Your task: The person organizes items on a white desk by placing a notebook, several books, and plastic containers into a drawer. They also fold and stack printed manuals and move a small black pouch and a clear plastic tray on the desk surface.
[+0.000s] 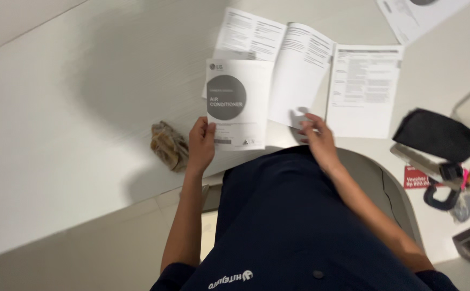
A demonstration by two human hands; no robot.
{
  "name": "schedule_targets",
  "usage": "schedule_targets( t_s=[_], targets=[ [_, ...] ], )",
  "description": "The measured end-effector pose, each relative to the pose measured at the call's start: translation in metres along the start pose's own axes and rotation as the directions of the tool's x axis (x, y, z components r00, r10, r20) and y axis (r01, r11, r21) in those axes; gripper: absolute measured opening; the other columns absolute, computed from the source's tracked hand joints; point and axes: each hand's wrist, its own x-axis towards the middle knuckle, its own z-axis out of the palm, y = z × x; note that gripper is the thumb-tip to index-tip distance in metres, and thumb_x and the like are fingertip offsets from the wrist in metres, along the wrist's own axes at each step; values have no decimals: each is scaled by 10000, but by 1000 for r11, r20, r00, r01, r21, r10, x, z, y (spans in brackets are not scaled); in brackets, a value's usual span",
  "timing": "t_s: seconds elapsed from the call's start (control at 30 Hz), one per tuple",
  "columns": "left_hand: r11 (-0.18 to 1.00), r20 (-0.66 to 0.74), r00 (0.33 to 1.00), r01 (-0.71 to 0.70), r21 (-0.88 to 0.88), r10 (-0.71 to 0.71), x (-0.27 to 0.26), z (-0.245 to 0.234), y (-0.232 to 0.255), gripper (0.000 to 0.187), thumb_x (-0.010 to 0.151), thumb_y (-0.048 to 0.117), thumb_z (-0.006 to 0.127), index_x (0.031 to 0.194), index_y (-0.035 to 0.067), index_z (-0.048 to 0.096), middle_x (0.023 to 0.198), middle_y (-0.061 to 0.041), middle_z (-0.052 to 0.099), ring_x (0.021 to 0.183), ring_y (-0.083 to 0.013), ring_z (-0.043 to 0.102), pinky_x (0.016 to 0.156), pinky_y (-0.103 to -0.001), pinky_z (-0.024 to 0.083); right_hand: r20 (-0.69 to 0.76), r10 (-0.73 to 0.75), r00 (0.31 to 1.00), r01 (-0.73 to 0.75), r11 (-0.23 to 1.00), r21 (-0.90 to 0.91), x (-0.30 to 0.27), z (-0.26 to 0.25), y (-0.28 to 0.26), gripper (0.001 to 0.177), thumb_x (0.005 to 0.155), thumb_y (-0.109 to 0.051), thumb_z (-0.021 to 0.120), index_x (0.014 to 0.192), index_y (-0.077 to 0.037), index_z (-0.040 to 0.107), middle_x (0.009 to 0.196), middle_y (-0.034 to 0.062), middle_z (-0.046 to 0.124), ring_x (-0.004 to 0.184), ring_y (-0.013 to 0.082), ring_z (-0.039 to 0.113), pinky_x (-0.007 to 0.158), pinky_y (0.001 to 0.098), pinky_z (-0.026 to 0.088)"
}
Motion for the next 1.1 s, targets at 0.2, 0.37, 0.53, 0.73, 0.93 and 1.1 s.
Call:
schedule_targets(
  t_s=[0.2,0.37,0.53,0.73,0.93,1.1],
  targets=[
    [995,174,980,-98,-14,99,-3,94,44,177,1063,158,562,1092,5,646,791,-43,625,680,-78,491,607,-268,435,100,3,995,-46,902,430,-30,-2,-24,521,1030,-321,486,1498,-101,424,1409,59,600,1242,120,612,1015,281,530],
    [948,386,922,-120,295,-3,13,155,40,246,1037,268,638,1148,52,681,973,-151,670,847,-231,591,768,-399,492,-278,15,961,72,952,298,-27,-51,7,409,1062,-150,600,1439,-13,522,1209,104,680,987,153,591,803,298,498],
    [431,465,798,-600,674,384,50,162,14,662,850,241,769,1457,105,541,1552,-264,331,1417,-458,356,1074,-606,399,-444,-32,895,164,951,261,-16,-132,50,354,1060,-92,599,1394,-11,515,1217,100,669,1039,169,642,868,312,530],
    [468,599,797,-559,684,77,68,153,8,1086,595,313,861,1564,209,381,1643,-219,204,1471,-493,261,1026,-656,383,-437,9,899,143,939,313,0,-170,77,330,1058,-61,584,1380,-9,529,1309,137,657,1136,186,664,985,312,551],
    [632,400,830,-556,540,388,64,139,-55,652,891,-129,580,1502,78,484,1577,-197,441,1350,-368,545,1088,-424,497,-414,-12,910,23,1000,22,20,-171,73,364,1050,-74,641,1373,55,534,1215,173,687,1067,205,676,891,318,546],
    [976,-258,957,-84,200,135,55,124,-65,401,904,-88,612,1298,-25,577,1216,-188,695,1140,-291,667,1003,-399,533,-543,-73,837,-122,941,-315,30,-165,64,439,1002,-52,665,1398,51,507,1120,224,700,999,247,693,839,343,534]
  ],
)
